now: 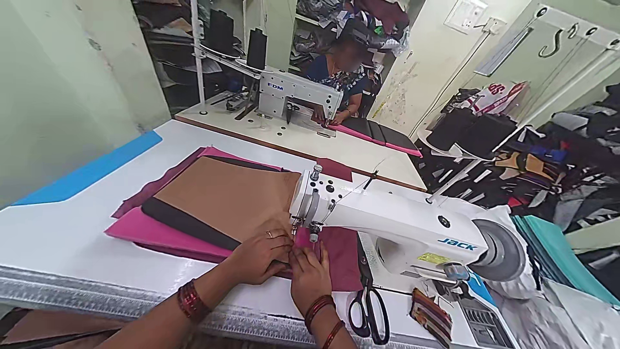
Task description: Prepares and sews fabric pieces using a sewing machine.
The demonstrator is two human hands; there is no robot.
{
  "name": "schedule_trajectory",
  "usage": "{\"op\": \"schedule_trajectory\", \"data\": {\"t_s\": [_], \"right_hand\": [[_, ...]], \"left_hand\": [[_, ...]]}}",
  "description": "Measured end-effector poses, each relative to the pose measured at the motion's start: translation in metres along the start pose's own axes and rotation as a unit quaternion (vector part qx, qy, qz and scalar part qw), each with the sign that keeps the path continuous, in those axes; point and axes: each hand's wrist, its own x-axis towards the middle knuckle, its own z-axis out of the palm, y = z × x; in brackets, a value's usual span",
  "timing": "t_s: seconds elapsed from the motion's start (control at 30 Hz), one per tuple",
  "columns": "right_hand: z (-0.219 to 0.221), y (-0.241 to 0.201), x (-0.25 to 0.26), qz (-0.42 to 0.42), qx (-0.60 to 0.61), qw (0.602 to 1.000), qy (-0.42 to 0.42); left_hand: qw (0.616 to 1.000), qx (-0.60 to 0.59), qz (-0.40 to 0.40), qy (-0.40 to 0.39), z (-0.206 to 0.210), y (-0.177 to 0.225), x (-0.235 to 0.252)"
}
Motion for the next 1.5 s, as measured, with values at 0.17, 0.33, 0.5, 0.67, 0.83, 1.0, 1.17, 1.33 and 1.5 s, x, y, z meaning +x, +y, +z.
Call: {"op": "schedule_trajectory", "data": {"t_s": [0.17,0.33,0.5,0.67,0.83,1.0,1.17,1.33,1.5], "right_hand": [[0.008,0.002,0.011,0.021,0.005,1.0,-0.009],[0.005,0.003,0.026,0.089,0.035,0.994,-0.062],[0.011,0.009,0.025,0.078,0.058,0.995,-0.024],[0.004,0.007,0.007,0.048,0.09,0.995,-0.003],[0.006,0.001,0.008,0.051,0.04,0.998,-0.015],[0.003,-0.003,0.016,0.101,0.021,0.991,-0.081],[-0.004,-0.005,0.031,0.163,0.013,0.963,-0.215],[0.0,-0.002,0.011,0.139,0.038,0.988,-0.062],[-0.029,0.009,-0.034,0.142,0.058,0.986,0.057]], "left_hand": [[0.999,0.023,-0.021,0.013,0.005,-0.008,0.006],[0.999,0.019,-0.033,0.012,0.008,-0.021,0.013],[0.999,-0.008,-0.03,0.023,0.005,-0.027,0.009],[0.999,-0.043,0.026,0.01,0.003,-0.036,0.0],[0.999,-0.042,0.008,-0.014,-0.001,-0.035,0.002],[0.998,-0.059,-0.006,-0.006,0.003,-0.042,0.008],[0.997,-0.069,-0.028,0.003,0.006,-0.05,0.018],[0.99,-0.098,-0.088,-0.047,0.004,-0.054,0.024],[0.969,-0.116,-0.207,-0.073,0.001,-0.048,0.032]]}}
